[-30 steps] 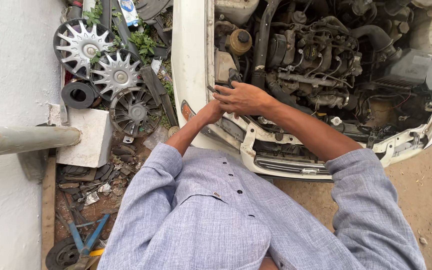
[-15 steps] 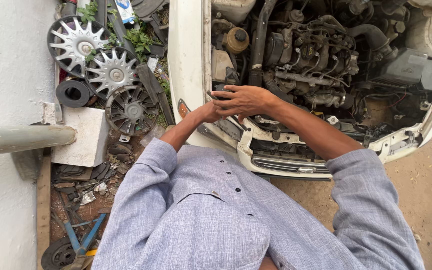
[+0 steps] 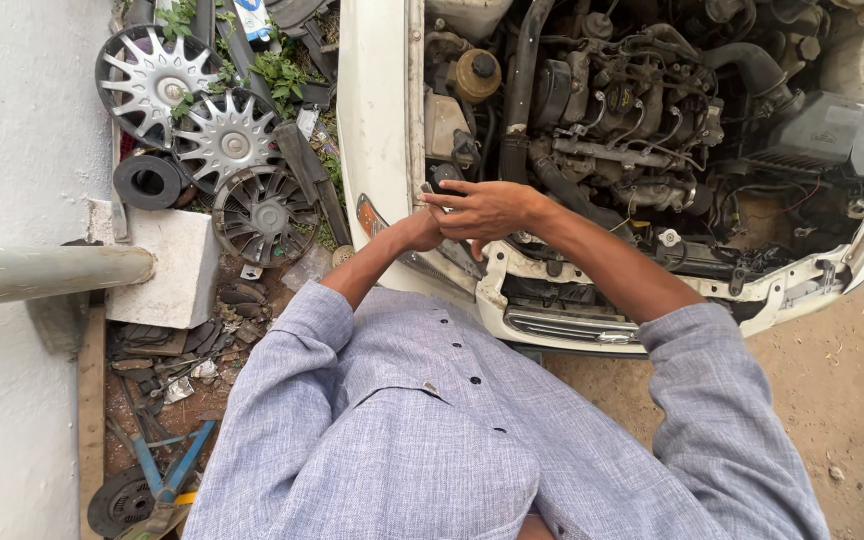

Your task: The person uses a tool to unscrew and pry at the mounting points of a white car's front headlight assembly inside the engine bay.

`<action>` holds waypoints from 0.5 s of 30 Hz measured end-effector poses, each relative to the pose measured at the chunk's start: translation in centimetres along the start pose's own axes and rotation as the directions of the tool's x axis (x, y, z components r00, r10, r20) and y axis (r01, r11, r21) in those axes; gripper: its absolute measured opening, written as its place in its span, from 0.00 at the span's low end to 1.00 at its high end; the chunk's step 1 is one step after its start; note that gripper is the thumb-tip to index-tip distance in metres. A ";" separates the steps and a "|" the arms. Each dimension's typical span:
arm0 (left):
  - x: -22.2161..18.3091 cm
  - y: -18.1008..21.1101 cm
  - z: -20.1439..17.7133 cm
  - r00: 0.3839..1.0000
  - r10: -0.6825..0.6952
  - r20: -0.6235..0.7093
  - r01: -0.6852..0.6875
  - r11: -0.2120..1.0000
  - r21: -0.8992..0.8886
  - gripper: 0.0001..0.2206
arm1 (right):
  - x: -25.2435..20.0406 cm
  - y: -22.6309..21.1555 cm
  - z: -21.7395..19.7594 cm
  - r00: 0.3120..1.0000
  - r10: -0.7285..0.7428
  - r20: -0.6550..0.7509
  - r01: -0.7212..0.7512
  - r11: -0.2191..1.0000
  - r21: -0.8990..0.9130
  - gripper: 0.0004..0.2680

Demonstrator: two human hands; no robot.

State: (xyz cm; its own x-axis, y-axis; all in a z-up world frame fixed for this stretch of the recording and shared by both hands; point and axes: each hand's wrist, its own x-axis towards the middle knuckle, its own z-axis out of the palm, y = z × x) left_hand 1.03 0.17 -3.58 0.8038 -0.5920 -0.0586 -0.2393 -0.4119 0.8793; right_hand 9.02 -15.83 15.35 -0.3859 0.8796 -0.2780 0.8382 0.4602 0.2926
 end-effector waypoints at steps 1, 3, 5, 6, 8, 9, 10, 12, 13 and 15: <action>-0.1 -0.2 0.0 1.000 -0.015 -0.008 0.015 1.000 -0.013 0.09 | 0.3 0.0 -0.2 0.998 0.048 -0.032 -0.048 0.999 -0.006 0.30; -0.2 -0.8 0.1 0.998 -0.048 -0.029 0.047 0.998 -0.042 0.11 | 0.8 -0.1 -1.0 0.986 0.136 -0.097 -0.138 0.990 -0.013 0.34; -0.4 -1.2 0.1 0.995 -0.018 -0.103 0.017 1.000 -0.007 0.10 | 0.8 -0.5 -1.8 0.922 0.290 -0.255 -0.315 0.947 -0.061 0.35; -0.5 -1.2 0.1 0.990 -0.002 -0.139 0.003 1.000 0.012 0.10 | 0.9 -1.0 -2.1 0.872 0.359 -0.333 -0.404 0.912 -0.073 0.35; -0.9 -0.3 -0.5 0.977 0.023 -0.211 -0.016 0.999 0.034 0.09 | 1.8 -2.3 -2.4 0.779 0.529 -0.336 -0.561 0.828 0.004 0.35; -1.1 0.5 -1.1 0.968 0.036 -0.248 -0.026 0.999 0.046 0.09 | 2.2 -2.9 -2.3 0.722 0.606 -0.333 -0.631 0.775 0.041 0.34; -1.4 1.5 -1.7 0.967 0.031 -0.254 -0.025 0.999 0.029 0.10 | 2.7 -3.5 -2.1 0.672 0.678 -0.296 -0.699 0.713 0.046 0.34; -1.9 4.0 -2.9 0.965 0.021 -0.261 -0.024 1.000 -0.008 0.13 | 3.6 -4.7 -1.6 0.550 0.807 -0.216 -0.819 0.571 0.049 0.35; -2.2 5.2 -3.2 0.962 -0.016 -0.274 -0.006 0.997 -0.079 0.12 | 3.8 -4.9 -1.1 0.494 0.858 -0.144 -0.858 0.507 0.084 0.34; -2.8 6.8 -3.6 0.955 -0.088 -0.283 0.026 0.976 -0.216 0.09 | 4.2 -5.0 -0.5 0.361 0.932 0.012 -0.924 0.356 0.136 0.33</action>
State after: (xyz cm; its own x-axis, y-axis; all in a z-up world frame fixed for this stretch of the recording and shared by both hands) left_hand -0.84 1.50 4.32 0.9427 -0.3335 0.0005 -0.0953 -0.2681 0.9587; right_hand 2.97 -14.36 13.12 0.6467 0.7455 0.1614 0.7078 -0.6654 0.2372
